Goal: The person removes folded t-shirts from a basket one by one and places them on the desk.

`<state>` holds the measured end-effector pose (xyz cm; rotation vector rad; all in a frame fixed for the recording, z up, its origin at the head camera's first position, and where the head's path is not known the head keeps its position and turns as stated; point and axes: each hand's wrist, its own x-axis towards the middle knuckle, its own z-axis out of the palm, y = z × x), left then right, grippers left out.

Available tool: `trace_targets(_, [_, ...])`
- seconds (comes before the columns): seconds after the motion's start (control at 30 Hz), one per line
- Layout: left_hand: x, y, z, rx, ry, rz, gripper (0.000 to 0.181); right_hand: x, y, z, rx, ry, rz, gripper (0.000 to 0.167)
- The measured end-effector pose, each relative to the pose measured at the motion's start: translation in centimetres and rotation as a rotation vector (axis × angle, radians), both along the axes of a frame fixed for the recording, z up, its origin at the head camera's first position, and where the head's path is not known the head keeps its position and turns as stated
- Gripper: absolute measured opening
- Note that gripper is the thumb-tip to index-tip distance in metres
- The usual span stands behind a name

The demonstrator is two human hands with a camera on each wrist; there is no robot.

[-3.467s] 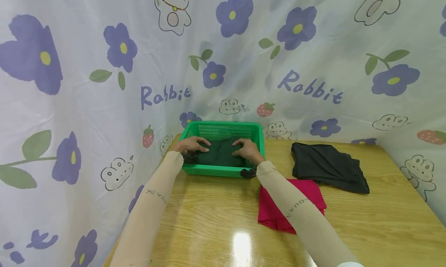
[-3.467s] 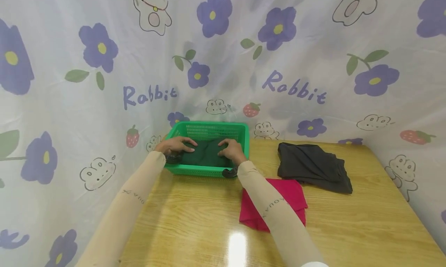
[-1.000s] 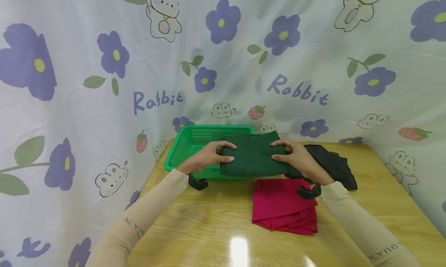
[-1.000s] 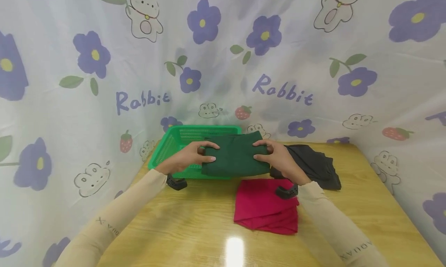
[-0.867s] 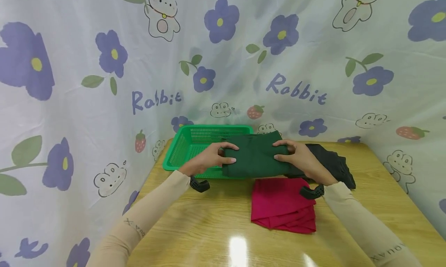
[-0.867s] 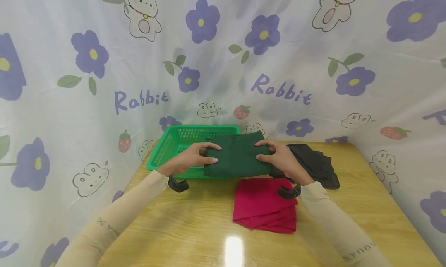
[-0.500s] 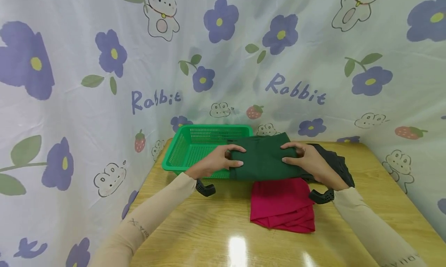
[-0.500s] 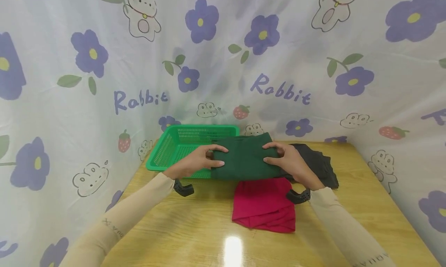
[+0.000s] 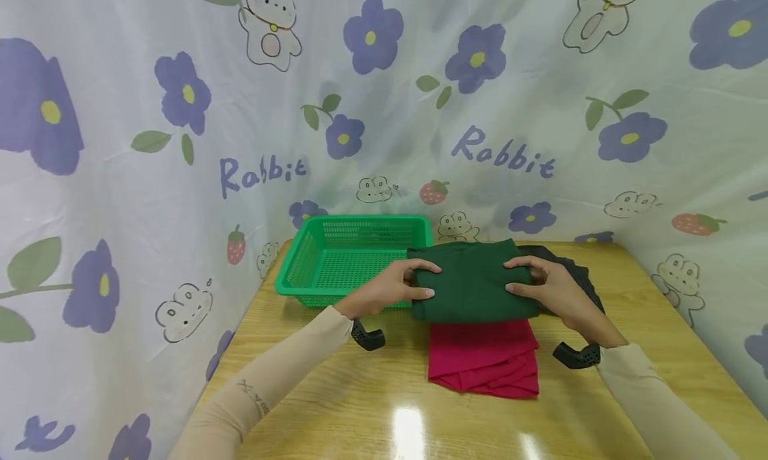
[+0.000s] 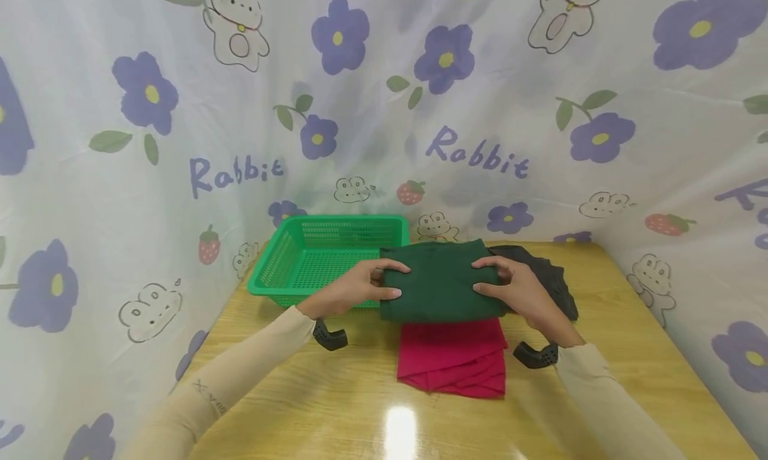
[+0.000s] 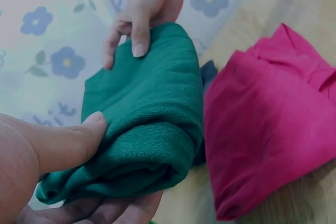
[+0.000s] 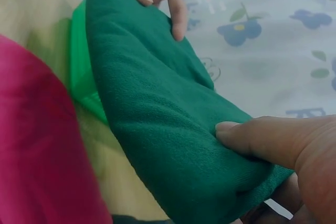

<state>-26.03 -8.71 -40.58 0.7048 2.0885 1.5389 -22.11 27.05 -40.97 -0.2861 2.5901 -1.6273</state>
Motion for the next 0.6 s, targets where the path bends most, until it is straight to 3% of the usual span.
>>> trace_targets(0.2, [0.2,1.3,-0.4,0.0,0.009,-0.024,0.044,1.0,1.2,-0.5,-0.039,-0.021,-0.003,0.054])
trace_targets(0.6, [0.9,4.5,-1.5,0.003,0.026,-0.075,0.044,2.7,4.2,-1.9,-0.014,-0.012,-0.036,0.052])
